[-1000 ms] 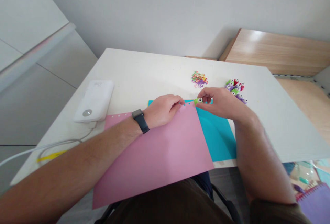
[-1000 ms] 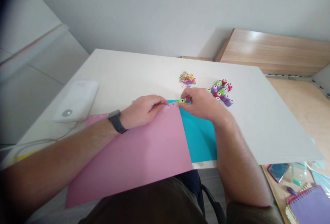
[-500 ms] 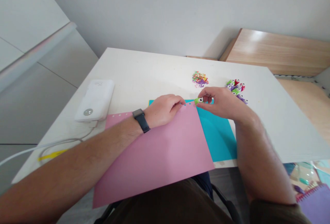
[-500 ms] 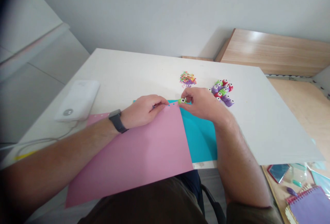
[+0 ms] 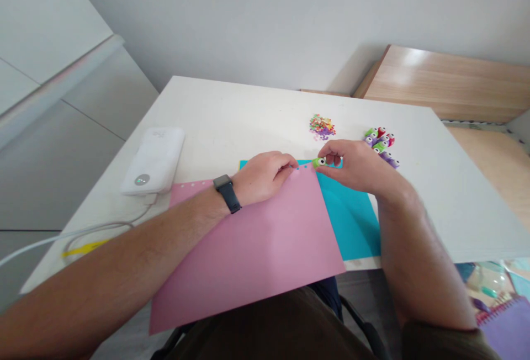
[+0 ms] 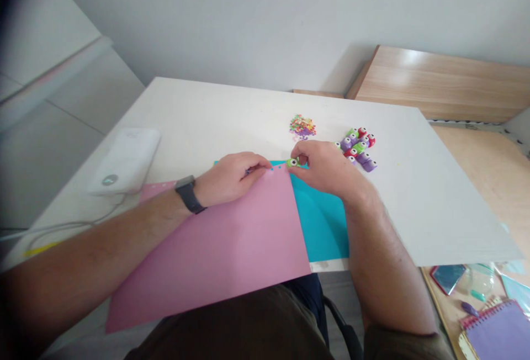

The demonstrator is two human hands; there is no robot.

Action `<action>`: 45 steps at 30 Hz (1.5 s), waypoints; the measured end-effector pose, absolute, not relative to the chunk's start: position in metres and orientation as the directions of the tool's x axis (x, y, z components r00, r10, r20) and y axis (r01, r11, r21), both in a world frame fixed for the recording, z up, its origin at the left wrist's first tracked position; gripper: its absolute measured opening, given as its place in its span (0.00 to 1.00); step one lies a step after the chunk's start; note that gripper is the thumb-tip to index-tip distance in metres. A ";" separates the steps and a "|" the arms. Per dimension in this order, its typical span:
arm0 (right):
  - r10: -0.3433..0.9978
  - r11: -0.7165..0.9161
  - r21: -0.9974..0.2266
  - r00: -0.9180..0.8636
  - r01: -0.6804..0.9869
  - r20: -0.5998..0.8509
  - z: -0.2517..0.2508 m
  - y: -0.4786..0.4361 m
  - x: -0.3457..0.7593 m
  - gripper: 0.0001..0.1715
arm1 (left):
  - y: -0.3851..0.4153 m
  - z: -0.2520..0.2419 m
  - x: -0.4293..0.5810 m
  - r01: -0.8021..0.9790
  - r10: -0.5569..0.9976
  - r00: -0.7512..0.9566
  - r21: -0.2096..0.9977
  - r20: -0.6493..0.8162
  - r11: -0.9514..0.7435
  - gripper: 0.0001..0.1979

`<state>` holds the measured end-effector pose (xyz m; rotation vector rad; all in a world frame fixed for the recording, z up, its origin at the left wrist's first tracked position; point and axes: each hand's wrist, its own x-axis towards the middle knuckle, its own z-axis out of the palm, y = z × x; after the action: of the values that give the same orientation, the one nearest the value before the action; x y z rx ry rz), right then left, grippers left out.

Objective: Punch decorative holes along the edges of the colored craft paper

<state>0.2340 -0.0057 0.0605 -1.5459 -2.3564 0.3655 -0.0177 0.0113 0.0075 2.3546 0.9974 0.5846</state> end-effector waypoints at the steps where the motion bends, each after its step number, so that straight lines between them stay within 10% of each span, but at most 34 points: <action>1: 0.919 0.392 -0.356 -0.381 0.848 0.105 0.060 -0.005 0.234 0.10 | 0.011 0.007 -0.018 0.528 0.749 0.636 0.603 0.185 -0.598 0.13; 45: 0.897 0.426 -0.293 -0.441 0.856 0.019 0.051 -0.005 0.225 0.13 | 0.009 0.005 -0.017 0.527 0.729 0.648 0.561 0.219 -0.638 0.13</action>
<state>0.2254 -0.0054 0.0513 -1.5549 -2.5035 0.3603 -0.0170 0.0087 0.0052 2.4149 0.9841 0.6020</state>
